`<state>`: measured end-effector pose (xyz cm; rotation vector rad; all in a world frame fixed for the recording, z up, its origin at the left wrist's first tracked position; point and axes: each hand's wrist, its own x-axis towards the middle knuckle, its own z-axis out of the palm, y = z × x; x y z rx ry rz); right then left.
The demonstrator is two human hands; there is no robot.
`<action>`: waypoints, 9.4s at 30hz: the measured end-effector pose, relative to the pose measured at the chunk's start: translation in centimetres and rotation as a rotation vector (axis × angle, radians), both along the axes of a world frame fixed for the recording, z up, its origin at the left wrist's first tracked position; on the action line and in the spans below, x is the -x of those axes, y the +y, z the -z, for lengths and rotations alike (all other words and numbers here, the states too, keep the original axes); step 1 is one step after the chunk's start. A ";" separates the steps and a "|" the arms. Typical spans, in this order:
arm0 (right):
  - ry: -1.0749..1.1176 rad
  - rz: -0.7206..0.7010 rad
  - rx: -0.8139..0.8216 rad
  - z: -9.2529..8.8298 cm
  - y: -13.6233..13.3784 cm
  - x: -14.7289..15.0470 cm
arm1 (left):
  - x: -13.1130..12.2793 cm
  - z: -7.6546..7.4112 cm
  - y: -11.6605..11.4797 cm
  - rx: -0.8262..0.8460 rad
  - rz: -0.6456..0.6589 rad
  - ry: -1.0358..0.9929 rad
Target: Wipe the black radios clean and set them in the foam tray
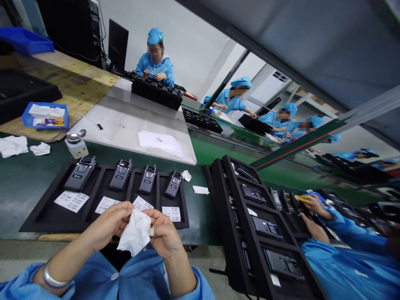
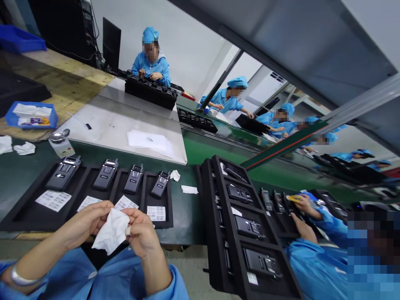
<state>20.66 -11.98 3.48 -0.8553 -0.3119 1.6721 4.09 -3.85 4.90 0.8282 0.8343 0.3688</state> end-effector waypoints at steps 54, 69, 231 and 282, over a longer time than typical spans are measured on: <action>-0.259 0.162 -0.048 0.4 -0.6 0.8 | 3.5 1.8 0.0 -0.370 -0.250 0.027; -0.554 0.063 -0.171 1.6 1.6 4.5 | 2.1 1.7 -1.5 -0.228 -0.201 -0.214; -1.813 -0.156 -1.127 1.4 24.3 -0.2 | 5.1 7.9 2.9 -1.967 -0.049 0.974; -1.893 -0.197 -0.856 0.8 15.5 -13.9 | -3.8 7.7 2.8 -1.867 0.301 0.659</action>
